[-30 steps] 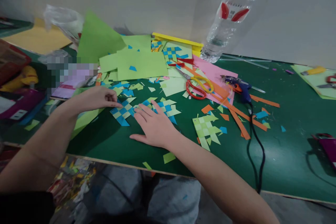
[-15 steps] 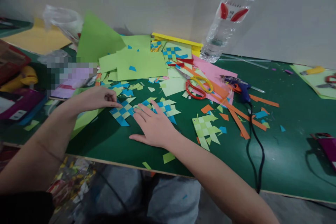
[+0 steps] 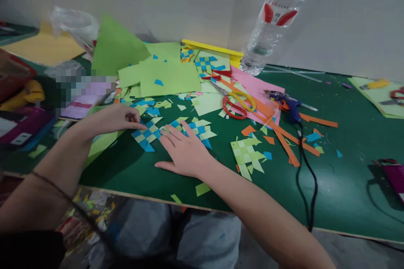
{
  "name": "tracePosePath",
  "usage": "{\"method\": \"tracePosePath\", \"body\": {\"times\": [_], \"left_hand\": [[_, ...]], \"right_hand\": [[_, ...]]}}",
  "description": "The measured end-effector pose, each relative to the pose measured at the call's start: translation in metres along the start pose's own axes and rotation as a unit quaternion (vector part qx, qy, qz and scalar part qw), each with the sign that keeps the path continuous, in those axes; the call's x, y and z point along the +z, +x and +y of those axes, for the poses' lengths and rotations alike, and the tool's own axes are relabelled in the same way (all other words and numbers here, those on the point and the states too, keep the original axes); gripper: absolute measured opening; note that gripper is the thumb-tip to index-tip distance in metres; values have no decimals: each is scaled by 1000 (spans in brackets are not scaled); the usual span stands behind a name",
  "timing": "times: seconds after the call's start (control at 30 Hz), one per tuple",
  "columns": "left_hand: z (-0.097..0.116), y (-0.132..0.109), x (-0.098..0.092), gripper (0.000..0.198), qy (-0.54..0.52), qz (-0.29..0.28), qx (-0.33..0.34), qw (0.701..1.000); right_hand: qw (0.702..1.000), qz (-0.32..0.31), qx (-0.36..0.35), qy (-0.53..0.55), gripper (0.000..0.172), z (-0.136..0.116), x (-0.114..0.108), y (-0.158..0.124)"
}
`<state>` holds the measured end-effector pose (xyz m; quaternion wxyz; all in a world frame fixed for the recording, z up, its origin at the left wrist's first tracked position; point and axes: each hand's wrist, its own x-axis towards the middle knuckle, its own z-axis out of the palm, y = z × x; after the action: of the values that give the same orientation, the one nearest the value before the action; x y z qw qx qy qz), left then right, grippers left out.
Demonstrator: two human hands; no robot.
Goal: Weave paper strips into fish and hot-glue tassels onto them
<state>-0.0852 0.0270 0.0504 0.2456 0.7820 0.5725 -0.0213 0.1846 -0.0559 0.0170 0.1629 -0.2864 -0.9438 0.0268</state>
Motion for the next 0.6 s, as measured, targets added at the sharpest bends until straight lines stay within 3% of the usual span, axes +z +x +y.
{"method": "tracePosePath", "body": {"times": [0.4,0.6], "left_hand": [[0,-1,0,46,7,1,0,1000],[0,-1,0,44,2,7,-1,1000]], "right_hand": [[999,25,-7,-26,70,0,0,-1],[998,61,4,-26,68,4,-15,-4]]}}
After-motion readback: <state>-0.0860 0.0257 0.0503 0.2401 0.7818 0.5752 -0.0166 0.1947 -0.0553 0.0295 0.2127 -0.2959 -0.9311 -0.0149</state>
